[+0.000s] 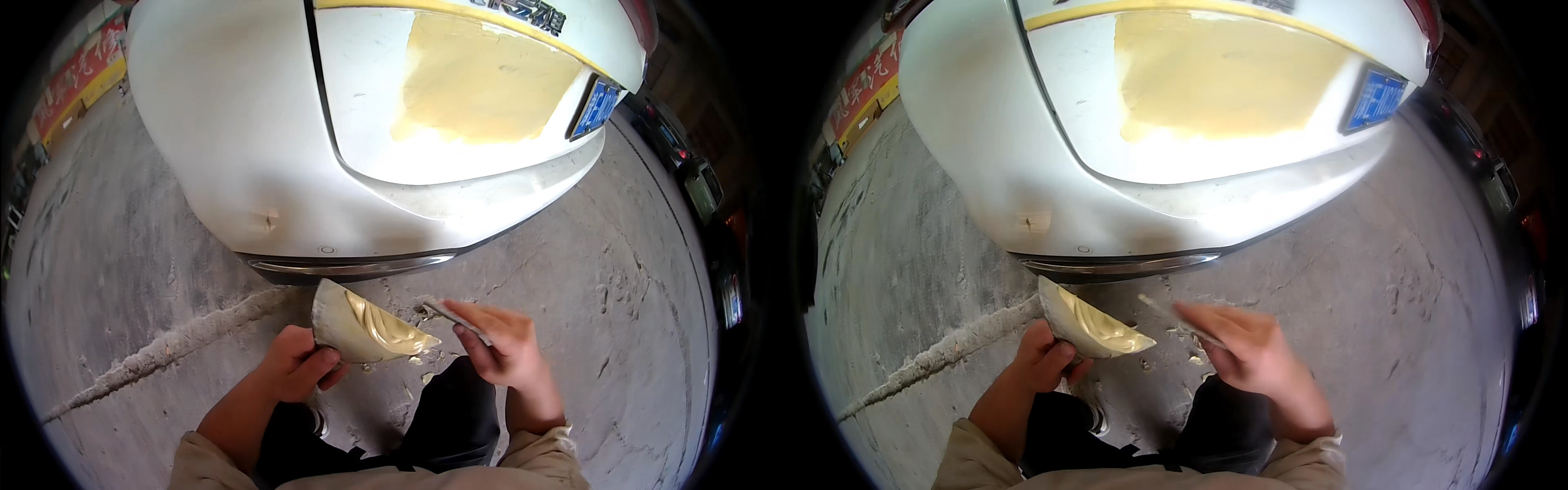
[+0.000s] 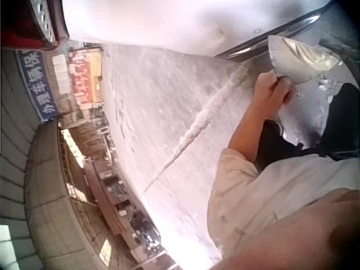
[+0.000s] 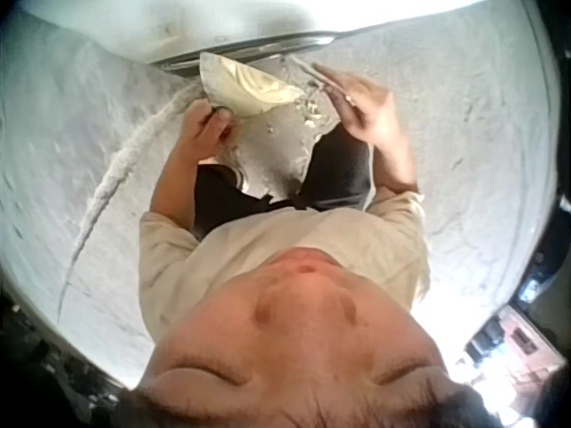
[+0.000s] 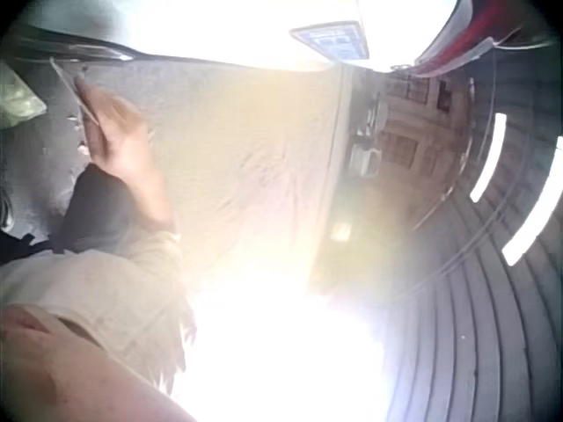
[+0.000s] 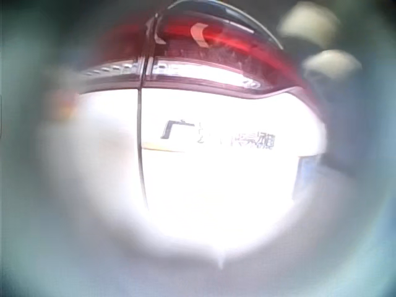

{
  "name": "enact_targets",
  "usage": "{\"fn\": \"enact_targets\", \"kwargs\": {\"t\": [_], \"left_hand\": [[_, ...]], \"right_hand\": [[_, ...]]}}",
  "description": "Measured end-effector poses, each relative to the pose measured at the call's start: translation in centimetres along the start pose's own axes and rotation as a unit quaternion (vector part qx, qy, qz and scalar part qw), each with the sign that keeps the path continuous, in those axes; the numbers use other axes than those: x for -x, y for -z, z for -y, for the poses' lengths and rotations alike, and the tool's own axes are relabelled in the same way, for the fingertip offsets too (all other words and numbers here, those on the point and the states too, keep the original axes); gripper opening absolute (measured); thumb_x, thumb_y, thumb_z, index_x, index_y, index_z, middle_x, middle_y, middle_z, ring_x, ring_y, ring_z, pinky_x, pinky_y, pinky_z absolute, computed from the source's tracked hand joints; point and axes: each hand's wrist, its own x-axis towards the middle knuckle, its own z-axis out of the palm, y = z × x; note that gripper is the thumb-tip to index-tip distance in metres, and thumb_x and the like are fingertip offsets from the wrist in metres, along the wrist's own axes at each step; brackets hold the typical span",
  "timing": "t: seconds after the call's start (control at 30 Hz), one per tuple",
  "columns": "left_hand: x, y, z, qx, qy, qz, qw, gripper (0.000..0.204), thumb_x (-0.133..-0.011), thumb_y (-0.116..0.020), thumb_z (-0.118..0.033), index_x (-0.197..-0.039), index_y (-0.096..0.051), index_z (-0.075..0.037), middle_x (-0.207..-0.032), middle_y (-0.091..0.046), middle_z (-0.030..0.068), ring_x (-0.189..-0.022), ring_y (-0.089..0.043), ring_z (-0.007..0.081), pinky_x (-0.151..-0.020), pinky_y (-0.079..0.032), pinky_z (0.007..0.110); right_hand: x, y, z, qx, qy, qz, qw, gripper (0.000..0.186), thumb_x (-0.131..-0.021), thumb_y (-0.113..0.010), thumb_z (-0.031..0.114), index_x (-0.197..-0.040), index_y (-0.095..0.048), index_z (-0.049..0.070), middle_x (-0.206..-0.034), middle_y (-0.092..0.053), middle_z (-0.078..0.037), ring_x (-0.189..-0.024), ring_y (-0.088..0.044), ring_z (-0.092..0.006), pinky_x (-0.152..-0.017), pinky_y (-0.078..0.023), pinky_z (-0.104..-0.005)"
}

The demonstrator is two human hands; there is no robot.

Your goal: The person applies a yellowish body filler to the rear bumper of a white car using a putty knife. They spread the filler across the surface, scrape it smooth, and occasionally transfer more material from a larger scraper to the application knife. The person works on the rear bumper and briefly moves to the front bumper area where another worker is present.

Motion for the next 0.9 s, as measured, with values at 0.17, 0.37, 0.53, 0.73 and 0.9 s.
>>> {"fn": "enact_targets", "kwargs": {"t": [0.17, 0.37, 0.53, 0.73, 0.9], "left_hand": [[0.0, 0.3, 0.5, 0.014, 0.029, 0.022, 0.999, 0.026, -0.098, -0.043, -0.018, -0.103, -0.058, 0.002, -0.059, -0.052, 0.0037, -0.048, -0.044, 0.0100, -0.044, -0.035, 0.026], [0.5, -0.9, 1.6, 0.130, 0.035, -0.121, 0.983, 0.032, -0.097, -0.048, -0.028, -0.112, -0.053, 0.000, -0.070, -0.055, 0.0054, -0.051, -0.050, 0.0118, -0.045, -0.038, 0.025], [0.5, -0.9, 2.4, 0.056, 0.075, -0.103, 0.990, 0.030, -0.099, -0.047, -0.026, -0.110, -0.055, 0.000, -0.072, -0.056, 0.0056, -0.054, -0.052, 0.0116, -0.046, -0.039, 0.024], [0.4, -1.4, 2.0, 0.040, 0.021, -0.044, 0.998, 0.027, -0.100, -0.044, -0.024, -0.110, -0.055, -0.001, -0.073, -0.057, 0.0060, -0.055, -0.053, 0.0109, -0.046, -0.039, 0.023], [0.8, -1.4, 2.3, 0.060, 0.032, -0.069, 0.995, 0.026, -0.100, -0.044, -0.023, -0.110, -0.054, -0.001, -0.075, -0.059, 0.0065, -0.054, -0.053, 0.0118, -0.046, -0.041, 0.024]], "right_hand": [[-0.5, -0.6, 1.0, -0.050, 0.075, 0.048, 0.995, 0.050, -0.074, -0.061, -0.003, -0.124, -0.057, 0.005, -0.113, -0.065, -0.013, -0.084, -0.067, -0.0303, -0.069, -0.056, -0.0353], [-2.4, -1.0, -1.1, 0.085, 0.078, -0.177, 0.977, 0.056, -0.067, -0.056, -0.008, -0.121, -0.059, 0.005, -0.114, -0.064, -0.016, -0.085, -0.065, -0.0311, -0.072, -0.054, -0.0356], [-10.4, 2.3, 0.0, 0.321, 0.156, -0.357, 0.863, 0.060, -0.057, -0.051, -0.004, -0.112, -0.069, 0.008, -0.117, -0.061, -0.015, -0.092, -0.050, -0.0278, -0.086, -0.042, -0.0335], [-16.4, 2.1, 1.1, 0.409, 0.211, -0.388, 0.799, 0.059, -0.061, -0.055, -0.003, -0.114, -0.069, 0.016, -0.117, -0.060, -0.008, -0.095, -0.049, -0.0271, -0.088, -0.038, -0.0336], [-17.7, 0.6, 1.4, 0.413, 0.178, -0.373, 0.812, 0.063, -0.061, -0.055, -0.009, -0.117, -0.068, 0.019, -0.120, -0.059, -0.006, -0.099, -0.047, -0.0279, -0.091, -0.038, -0.0349]]}}
